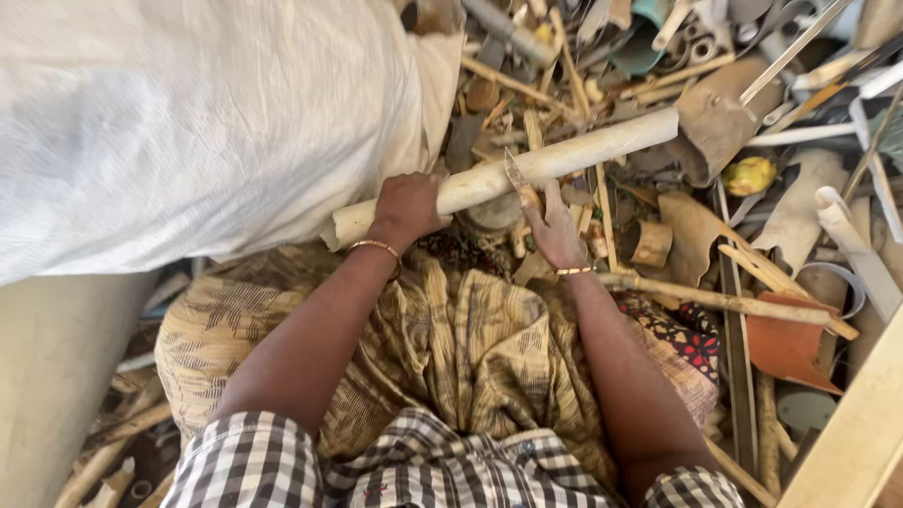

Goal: The person sits on the floor and uses a curved blade to scrape and shape a white cylindrical pipe. They hold the pipe with one hand and repeatedly scrape its surface with the blade in the other hand, rotating the pipe to work on different sections.

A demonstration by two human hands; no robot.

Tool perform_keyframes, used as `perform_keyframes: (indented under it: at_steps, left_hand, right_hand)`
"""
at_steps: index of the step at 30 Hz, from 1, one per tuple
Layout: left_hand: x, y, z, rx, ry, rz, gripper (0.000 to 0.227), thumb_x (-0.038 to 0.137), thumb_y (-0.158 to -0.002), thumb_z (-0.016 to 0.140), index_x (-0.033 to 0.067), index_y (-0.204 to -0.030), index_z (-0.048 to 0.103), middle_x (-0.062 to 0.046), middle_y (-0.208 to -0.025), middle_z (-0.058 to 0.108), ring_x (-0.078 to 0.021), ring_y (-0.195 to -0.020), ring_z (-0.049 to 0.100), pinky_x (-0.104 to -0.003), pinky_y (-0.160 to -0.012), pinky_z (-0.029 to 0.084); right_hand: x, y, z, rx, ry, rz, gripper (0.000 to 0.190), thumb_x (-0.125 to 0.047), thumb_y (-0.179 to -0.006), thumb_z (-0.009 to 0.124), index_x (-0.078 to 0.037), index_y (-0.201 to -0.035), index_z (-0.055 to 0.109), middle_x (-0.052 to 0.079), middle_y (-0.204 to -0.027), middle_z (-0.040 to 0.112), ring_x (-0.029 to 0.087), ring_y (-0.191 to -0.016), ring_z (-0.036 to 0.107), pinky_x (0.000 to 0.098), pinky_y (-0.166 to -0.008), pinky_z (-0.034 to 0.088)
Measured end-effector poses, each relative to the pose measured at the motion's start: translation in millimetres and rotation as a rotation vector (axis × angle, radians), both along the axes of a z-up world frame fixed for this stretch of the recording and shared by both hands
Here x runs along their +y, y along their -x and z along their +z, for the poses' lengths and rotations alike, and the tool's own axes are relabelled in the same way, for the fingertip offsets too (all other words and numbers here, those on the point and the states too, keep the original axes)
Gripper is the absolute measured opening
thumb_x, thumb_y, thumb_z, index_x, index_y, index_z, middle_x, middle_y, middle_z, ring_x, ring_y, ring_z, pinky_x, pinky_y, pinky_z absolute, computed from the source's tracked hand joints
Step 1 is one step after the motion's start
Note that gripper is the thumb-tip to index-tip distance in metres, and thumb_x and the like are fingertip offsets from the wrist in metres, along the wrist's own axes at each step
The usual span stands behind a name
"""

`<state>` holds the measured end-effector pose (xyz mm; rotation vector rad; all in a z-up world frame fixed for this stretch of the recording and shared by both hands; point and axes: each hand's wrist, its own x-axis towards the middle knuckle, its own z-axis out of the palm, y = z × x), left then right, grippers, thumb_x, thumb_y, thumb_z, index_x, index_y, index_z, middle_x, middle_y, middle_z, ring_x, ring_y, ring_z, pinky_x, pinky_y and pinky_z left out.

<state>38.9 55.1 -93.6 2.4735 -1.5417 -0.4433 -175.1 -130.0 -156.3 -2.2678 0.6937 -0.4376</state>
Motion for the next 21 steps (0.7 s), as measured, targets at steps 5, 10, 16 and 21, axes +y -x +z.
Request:
perform_keyframes:
  at_steps: [5,10,16,21]
  left_hand:
    - [-4.8,3.5,-41.9,0.114,-0.031,-0.011,0.069,0.037,-0.069,0.091,0.0091,-0.125,0.063,-0.013,-0.103,0.073,-0.0279,-0.096,0.072,-0.042,-0.09,0.055]
    - [-6.4,11.3,-44.4,0.063,0.02,-0.015,0.071,0.032,-0.07,0.09,0.0042,-0.127,0.058,-0.015,-0.102,0.071,-0.0284,-0.096,0.071,-0.043,-0.087,0.056]
    - [-6.2,14.1,-36.5,0.208,-0.18,0.009,0.072,0.04,-0.078,0.086,0.0071,-0.133,0.054,-0.014,-0.1,0.071,-0.0297,-0.095,0.071,-0.043,-0.088,0.057]
    - [-3.7,10.5,-36.0,0.187,-0.116,0.019,0.073,0.03,-0.073,0.087,0.0117,-0.136,0.055,-0.014,-0.102,0.073,-0.0295,-0.097,0.072,-0.042,-0.09,0.057]
  right_hand:
    - [0.7,2.6,-7.7,0.284,-0.002,-0.016,0.031,-0.025,-0.106,0.049,-0.007,-0.131,0.05,0.027,-0.111,0.066,0.046,-0.102,0.066,0.0579,-0.086,0.052]
    - [21.2,-10.9,6.2,0.372,-0.142,-0.138,0.034,-0.03,-0.112,0.037,-0.008,-0.134,0.05,0.022,-0.092,0.069,0.037,-0.08,0.072,0.0528,-0.069,0.059]
    - [38.1,-9.7,-4.4,0.35,0.018,0.099,0.034,-0.027,-0.116,0.039,-0.001,-0.132,0.053,0.019,-0.086,0.069,0.03,-0.072,0.071,0.0448,-0.061,0.057]
    - [21.9,-3.3,-47.7,0.63,0.498,0.063,0.035,-0.015,-0.104,0.047,0.002,-0.134,0.052,0.02,-0.102,0.073,0.026,-0.064,0.068,0.0392,-0.052,0.059]
